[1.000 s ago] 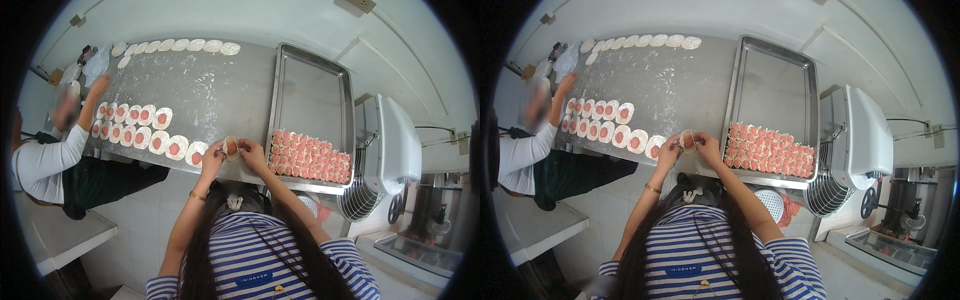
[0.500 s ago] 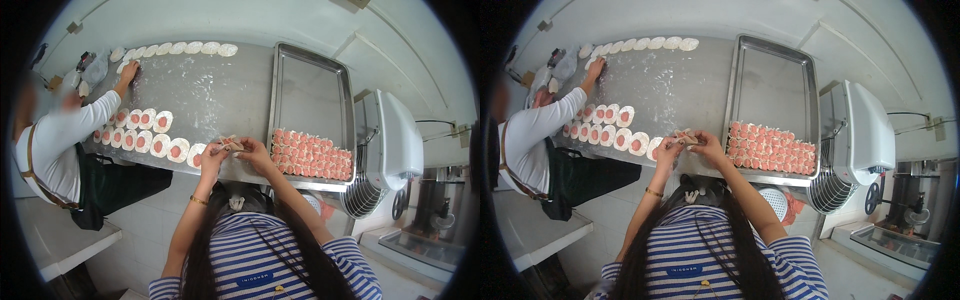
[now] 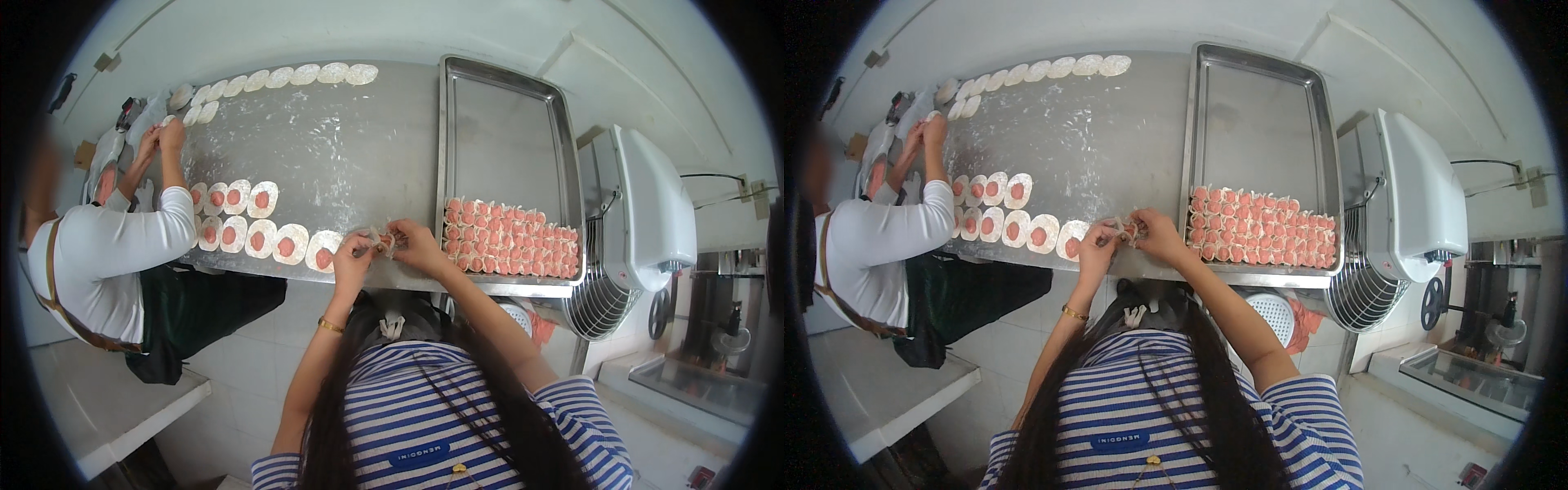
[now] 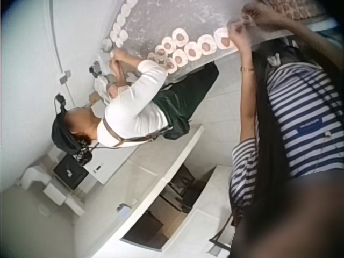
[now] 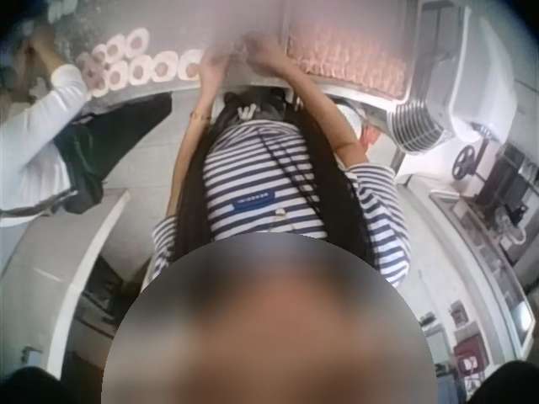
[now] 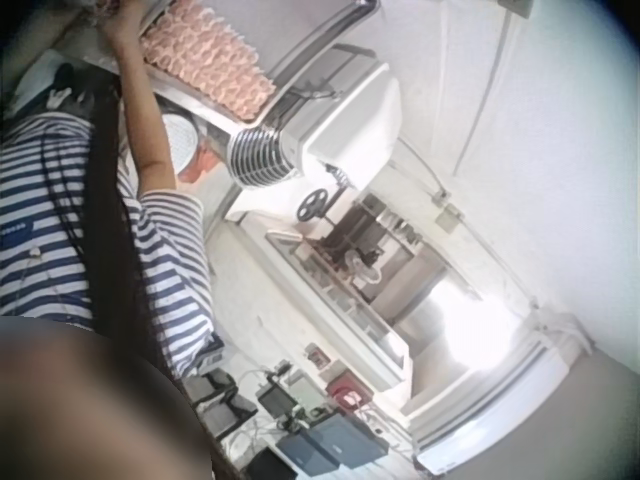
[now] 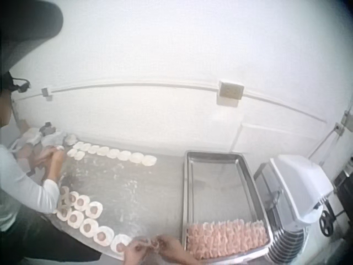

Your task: The person places small pink filling pieces onto round dough discs laid out on a stainless steel table, folds each disc into a dumpling, and places the finished dumplings onto a metal tray. Another person works alongside, also preparing dumplings.

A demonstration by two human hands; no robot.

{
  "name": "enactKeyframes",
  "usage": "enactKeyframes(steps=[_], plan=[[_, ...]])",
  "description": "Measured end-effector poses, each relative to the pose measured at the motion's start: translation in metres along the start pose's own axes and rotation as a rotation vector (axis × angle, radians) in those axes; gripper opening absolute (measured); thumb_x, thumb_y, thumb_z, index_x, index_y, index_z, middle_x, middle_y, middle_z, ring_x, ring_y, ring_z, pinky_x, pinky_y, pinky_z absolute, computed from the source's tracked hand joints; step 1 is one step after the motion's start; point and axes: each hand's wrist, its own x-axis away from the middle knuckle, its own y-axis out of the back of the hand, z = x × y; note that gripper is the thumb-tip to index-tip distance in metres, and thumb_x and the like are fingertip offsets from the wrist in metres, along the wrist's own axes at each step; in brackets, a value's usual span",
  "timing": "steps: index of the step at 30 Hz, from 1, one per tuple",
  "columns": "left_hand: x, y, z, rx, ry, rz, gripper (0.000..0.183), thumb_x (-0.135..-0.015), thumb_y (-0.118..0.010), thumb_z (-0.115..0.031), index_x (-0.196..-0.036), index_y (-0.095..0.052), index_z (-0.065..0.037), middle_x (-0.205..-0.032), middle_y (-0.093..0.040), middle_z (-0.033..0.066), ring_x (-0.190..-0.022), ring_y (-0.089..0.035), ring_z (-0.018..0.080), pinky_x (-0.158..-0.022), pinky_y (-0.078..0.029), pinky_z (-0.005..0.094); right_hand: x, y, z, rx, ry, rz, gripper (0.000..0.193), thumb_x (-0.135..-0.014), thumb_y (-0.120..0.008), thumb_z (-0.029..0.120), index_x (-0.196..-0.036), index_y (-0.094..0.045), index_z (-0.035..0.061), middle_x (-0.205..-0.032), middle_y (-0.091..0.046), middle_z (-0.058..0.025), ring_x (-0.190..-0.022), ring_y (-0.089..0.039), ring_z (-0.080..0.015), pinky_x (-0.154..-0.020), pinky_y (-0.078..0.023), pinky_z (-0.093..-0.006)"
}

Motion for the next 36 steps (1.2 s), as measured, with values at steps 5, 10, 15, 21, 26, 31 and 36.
enactKeyframes(steps=[5,10,15,21,26,31,36], plan=[[0.006,-0.008,-0.001,0.079,0.077,0.028,0.018,-0.072,-0.069,0.005,-0.086,-0.059,0.001,-0.082,-0.066,0.0100,-0.076,-0.067,0.0171,-0.068,-0.052,0.0255,-0.003,-0.004,0.005,0.113,-0.009,0.035,0.029,-0.068,-0.063,-0.004,-0.096,-0.060,-0.0008,-0.092,-0.062,-0.0167,-0.087,-0.061,-0.0341,-0.075,-0.050,-0.0376],[0.002,-0.008,-0.030,-0.050,0.168,0.066,0.018,-0.073,-0.069,0.004,-0.088,-0.059,0.000,-0.080,-0.068,0.0103,-0.077,-0.068,0.0177,-0.067,-0.053,0.0268,-0.013,-0.005,-0.009,0.173,0.137,0.115,0.021,-0.071,-0.059,0.001,-0.092,-0.060,-0.0003,-0.089,-0.062,-0.0167,-0.085,-0.060,-0.0367,-0.074,-0.048,-0.0405],[0.000,-0.008,-0.026,-0.110,0.154,0.114,0.020,-0.072,-0.071,-0.001,-0.088,-0.060,0.000,-0.075,-0.067,0.0109,-0.072,-0.068,0.0190,-0.065,-0.052,0.0279,-0.010,0.000,0.001,0.342,0.073,0.076,0.022,-0.070,-0.061,0.004,-0.092,-0.061,0.0014,-0.085,-0.062,-0.0158,-0.085,-0.060,-0.0363,-0.073,-0.047,-0.0417],[-0.004,-0.008,-0.023,-0.302,0.145,0.152,0.026,-0.068,-0.076,-0.006,-0.087,-0.060,0.000,-0.076,-0.066,0.0130,-0.069,-0.066,0.0207,-0.063,-0.051,0.0295,-0.005,-0.001,-0.009,0.290,0.050,0.098,0.017,-0.070,-0.061,0.006,-0.087,-0.063,0.0034,-0.087,-0.060,-0.0149,-0.085,-0.060,-0.0359,-0.072,-0.047,-0.0426],[-0.001,-0.005,-0.021,-0.158,0.129,0.118,0.027,-0.066,-0.076,-0.004,-0.087,-0.060,0.001,-0.076,-0.066,0.0125,-0.069,-0.065,0.0208,-0.064,-0.051,0.0298,0.003,-0.005,-0.008,0.330,0.076,0.055,0.016,-0.071,-0.058,0.004,-0.087,-0.063,0.0033,-0.087,-0.060,-0.0150,-0.083,-0.060,-0.0363,-0.071,-0.047,-0.0423],[-0.003,-0.007,-0.020,-0.178,0.132,0.169,0.027,-0.066,-0.076,-0.003,-0.087,-0.060,0.001,-0.076,-0.067,0.0127,-0.072,-0.067,0.0205,-0.066,-0.052,0.0302,0.001,-0.006,0.005,0.225,0.103,0.044,0.015,-0.070,-0.058,0.002,-0.085,-0.061,0.0027,-0.085,-0.058,-0.0149,-0.082,-0.059,-0.0365,-0.071,-0.047,-0.0429],[-0.004,-0.006,-0.020,-0.213,0.108,0.184,0.027,-0.065,-0.077,-0.006,-0.086,-0.060,0.001,-0.075,-0.066,0.0130,-0.071,-0.066,0.0245,-0.064,-0.051,0.0331,0.003,-0.006,-0.003,0.311,0.105,0.015,0.015,-0.069,-0.060,0.002,-0.084,-0.061,0.0022,-0.085,-0.058,-0.0144,-0.082,-0.058,-0.0355,-0.071,-0.047,-0.0421]])
